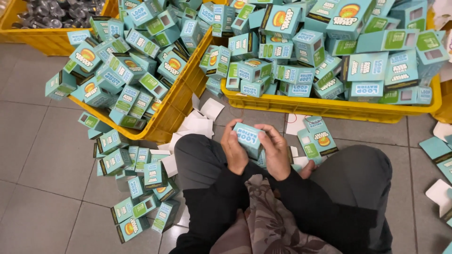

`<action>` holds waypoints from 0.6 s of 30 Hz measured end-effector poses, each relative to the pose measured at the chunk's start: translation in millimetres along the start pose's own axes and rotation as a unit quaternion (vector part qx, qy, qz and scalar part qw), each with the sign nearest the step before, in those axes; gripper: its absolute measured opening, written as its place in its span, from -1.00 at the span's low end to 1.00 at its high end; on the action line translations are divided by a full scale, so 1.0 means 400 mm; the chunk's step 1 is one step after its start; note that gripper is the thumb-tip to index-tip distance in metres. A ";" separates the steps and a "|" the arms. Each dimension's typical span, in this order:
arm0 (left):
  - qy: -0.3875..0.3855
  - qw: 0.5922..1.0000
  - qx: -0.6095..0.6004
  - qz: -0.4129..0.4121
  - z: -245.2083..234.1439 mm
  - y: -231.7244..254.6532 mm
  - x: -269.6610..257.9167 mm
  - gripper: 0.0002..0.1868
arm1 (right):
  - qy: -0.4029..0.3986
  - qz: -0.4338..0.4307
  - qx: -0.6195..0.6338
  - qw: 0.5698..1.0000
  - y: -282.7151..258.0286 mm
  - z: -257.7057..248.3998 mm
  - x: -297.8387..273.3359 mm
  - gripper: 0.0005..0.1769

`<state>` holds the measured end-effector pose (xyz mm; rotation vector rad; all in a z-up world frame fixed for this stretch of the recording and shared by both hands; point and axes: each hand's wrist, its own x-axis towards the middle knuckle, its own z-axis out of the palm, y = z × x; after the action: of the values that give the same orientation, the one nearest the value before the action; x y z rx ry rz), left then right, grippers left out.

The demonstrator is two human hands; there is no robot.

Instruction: A person sits on the floor of a warehouse, picking up small product boxes from a pile, folding the top flaps to close them, and organizing them.

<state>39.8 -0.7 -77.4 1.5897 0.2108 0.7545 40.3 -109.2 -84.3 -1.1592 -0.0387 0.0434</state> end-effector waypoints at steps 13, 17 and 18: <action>-0.232 0.934 -0.076 -0.260 -0.029 -0.077 0.135 -0.05 | -0.075 0.146 -0.011 0.986 0.082 -0.138 0.150 -0.11; -0.102 0.957 -0.033 -0.270 -0.112 -0.215 0.373 0.03 | -0.112 0.203 -0.071 0.970 0.197 -0.207 0.177 -0.15; -0.061 0.977 -0.029 -0.203 -0.143 -0.248 0.458 0.00 | -0.127 0.212 -0.111 0.963 0.228 -0.222 0.182 -0.22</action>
<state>175.7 164.0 -109.0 1.4677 0.4059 0.3425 116.2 -150.1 -202.6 -1.3644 -0.0215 0.5799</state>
